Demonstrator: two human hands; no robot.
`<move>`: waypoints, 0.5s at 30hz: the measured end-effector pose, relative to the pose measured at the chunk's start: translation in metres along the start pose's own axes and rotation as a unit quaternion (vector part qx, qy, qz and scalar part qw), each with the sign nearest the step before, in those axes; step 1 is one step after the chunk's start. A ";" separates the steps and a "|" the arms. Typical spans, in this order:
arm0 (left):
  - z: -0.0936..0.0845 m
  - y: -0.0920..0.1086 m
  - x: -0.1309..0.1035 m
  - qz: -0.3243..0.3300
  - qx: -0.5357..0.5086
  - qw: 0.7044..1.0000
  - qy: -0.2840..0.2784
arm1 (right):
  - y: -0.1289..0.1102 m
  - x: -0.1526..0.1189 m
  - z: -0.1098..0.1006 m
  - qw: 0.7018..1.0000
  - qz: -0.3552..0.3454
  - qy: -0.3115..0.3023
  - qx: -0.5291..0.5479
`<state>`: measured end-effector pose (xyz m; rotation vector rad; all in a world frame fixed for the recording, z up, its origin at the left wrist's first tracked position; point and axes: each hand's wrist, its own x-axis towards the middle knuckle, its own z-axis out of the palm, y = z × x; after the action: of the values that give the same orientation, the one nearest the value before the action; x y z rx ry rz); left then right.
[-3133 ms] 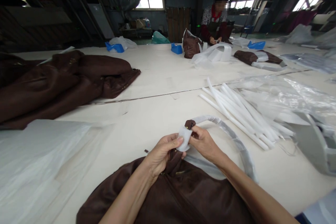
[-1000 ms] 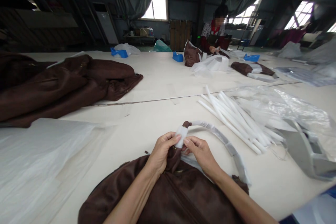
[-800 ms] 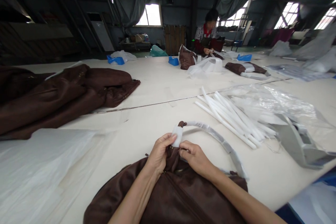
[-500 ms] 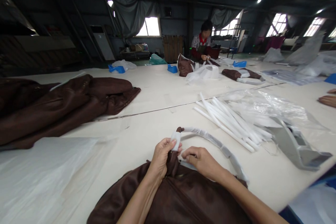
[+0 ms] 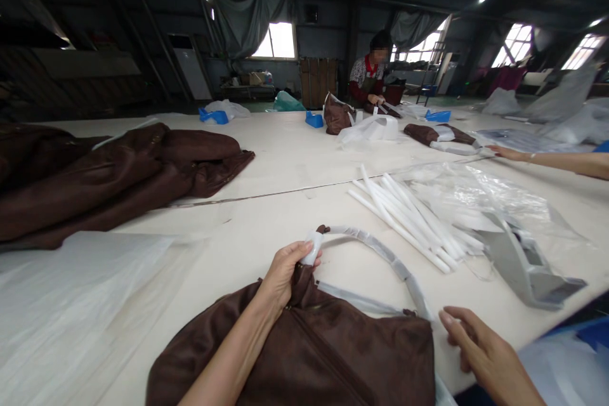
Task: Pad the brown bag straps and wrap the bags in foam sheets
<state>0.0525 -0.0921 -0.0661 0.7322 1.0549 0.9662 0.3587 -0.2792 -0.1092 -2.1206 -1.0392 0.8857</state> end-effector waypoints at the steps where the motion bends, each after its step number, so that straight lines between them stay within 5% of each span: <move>1: 0.001 0.001 0.000 -0.002 0.011 1.000 -0.001 | -0.001 -0.001 0.003 1.000 0.006 -0.015 -0.007; 8: -0.005 0.021 -0.008 -0.034 0.133 0.989 -0.051 | -0.040 -0.001 0.022 0.996 -0.002 -0.047 -0.072; 12: -0.022 0.037 -0.010 0.025 0.305 0.945 -0.116 | -0.059 0.006 0.028 0.995 -0.033 -0.048 -0.075; 15: -0.035 0.055 -0.006 0.080 0.349 0.932 -0.052 | -0.089 0.025 0.031 0.992 -0.097 -0.029 -0.080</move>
<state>0.0027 -0.0738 -0.0284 1.4572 1.2671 0.6632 0.3085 -0.2064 -0.0675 -2.0875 -1.3612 0.7980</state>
